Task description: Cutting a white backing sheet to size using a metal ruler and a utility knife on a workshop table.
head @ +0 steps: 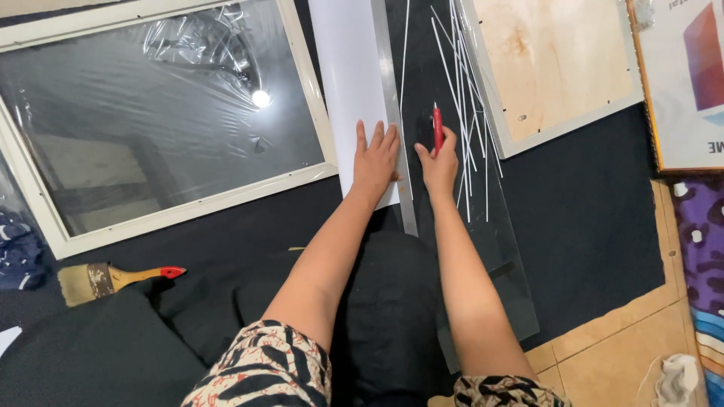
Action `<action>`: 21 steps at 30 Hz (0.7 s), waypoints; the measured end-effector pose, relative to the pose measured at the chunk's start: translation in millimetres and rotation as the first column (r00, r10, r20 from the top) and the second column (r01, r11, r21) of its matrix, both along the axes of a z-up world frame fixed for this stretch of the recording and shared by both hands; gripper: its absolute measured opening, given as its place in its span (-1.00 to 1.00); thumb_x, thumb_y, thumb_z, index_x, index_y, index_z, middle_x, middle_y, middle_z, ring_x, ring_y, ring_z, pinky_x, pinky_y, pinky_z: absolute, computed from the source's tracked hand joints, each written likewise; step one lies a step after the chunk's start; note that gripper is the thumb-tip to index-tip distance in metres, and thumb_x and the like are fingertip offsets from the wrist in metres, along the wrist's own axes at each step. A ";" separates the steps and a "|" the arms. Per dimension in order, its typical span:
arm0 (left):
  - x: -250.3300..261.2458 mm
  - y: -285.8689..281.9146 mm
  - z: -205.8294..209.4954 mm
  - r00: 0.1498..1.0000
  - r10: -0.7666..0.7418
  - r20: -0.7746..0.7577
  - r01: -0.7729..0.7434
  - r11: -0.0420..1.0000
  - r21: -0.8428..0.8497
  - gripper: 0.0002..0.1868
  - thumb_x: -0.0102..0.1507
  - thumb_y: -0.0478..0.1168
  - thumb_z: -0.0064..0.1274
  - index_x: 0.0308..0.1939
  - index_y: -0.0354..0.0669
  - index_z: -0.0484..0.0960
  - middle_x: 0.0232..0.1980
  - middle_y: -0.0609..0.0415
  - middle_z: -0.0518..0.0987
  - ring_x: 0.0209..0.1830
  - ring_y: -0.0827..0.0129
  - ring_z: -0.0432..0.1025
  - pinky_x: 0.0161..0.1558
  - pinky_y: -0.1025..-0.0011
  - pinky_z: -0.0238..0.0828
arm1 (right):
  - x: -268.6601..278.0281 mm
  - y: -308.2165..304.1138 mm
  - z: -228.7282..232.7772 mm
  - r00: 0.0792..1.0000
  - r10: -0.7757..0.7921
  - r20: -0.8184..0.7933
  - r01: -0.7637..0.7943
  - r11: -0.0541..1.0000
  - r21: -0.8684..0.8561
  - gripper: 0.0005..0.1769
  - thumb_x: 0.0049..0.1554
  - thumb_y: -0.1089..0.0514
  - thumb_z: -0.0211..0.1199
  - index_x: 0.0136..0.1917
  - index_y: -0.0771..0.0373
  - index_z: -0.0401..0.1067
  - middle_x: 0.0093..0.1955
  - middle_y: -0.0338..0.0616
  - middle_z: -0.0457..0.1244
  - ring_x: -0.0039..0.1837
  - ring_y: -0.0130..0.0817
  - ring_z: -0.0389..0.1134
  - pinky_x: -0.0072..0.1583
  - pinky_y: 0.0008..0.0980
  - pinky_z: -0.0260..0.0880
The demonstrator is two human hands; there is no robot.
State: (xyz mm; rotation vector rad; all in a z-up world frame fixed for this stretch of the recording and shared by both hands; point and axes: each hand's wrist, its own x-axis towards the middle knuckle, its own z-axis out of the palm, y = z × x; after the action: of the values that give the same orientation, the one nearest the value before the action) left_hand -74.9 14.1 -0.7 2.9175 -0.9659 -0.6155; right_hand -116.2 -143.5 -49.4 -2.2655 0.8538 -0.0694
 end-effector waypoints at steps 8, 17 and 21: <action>1.1 -1.6 -6.0 1.000 0.003 -0.013 -0.003 1.000 0.002 0.02 0.25 0.32 0.15 0.62 -0.03 0.08 0.67 0.08 0.05 0.68 0.16 -0.13 0.55 -0.32 -0.62 | 52.7 10.9 12.7 0.981 0.048 -0.186 -0.055 0.998 -0.033 -0.18 0.06 -0.14 0.55 0.43 -0.14 0.14 0.30 -0.02 0.32 0.32 -0.02 0.39 0.31 0.03 0.36; 1.5 -3.8 -9.5 0.999 0.019 -0.047 -0.019 1.000 0.001 0.04 0.26 0.31 0.15 0.63 -0.02 0.03 0.70 0.09 -0.04 0.69 0.17 -0.18 0.55 -0.33 -0.70 | 56.0 11.8 14.4 0.971 0.039 -0.236 -0.048 0.998 -0.035 -0.23 0.12 -0.09 0.49 0.44 -0.13 0.11 0.36 -0.02 0.29 0.37 0.00 0.35 0.32 0.05 0.37; 1.5 -2.2 -11.8 0.999 0.016 -0.040 -0.016 1.000 0.006 0.06 0.25 0.31 0.14 0.64 -0.04 0.01 0.70 0.10 -0.04 0.69 0.17 -0.18 0.55 -0.34 -0.70 | 58.1 14.3 24.6 0.964 0.061 -0.259 -0.064 0.998 -0.003 -0.24 0.16 -0.07 0.44 0.47 -0.11 0.07 0.41 0.04 0.26 0.41 0.05 0.31 0.36 0.09 0.34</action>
State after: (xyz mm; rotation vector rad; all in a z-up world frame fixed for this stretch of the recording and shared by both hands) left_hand -73.4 11.9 -12.4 2.9030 -0.9371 -0.6744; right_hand -58.1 -129.2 -24.8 -2.3435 0.9150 0.2564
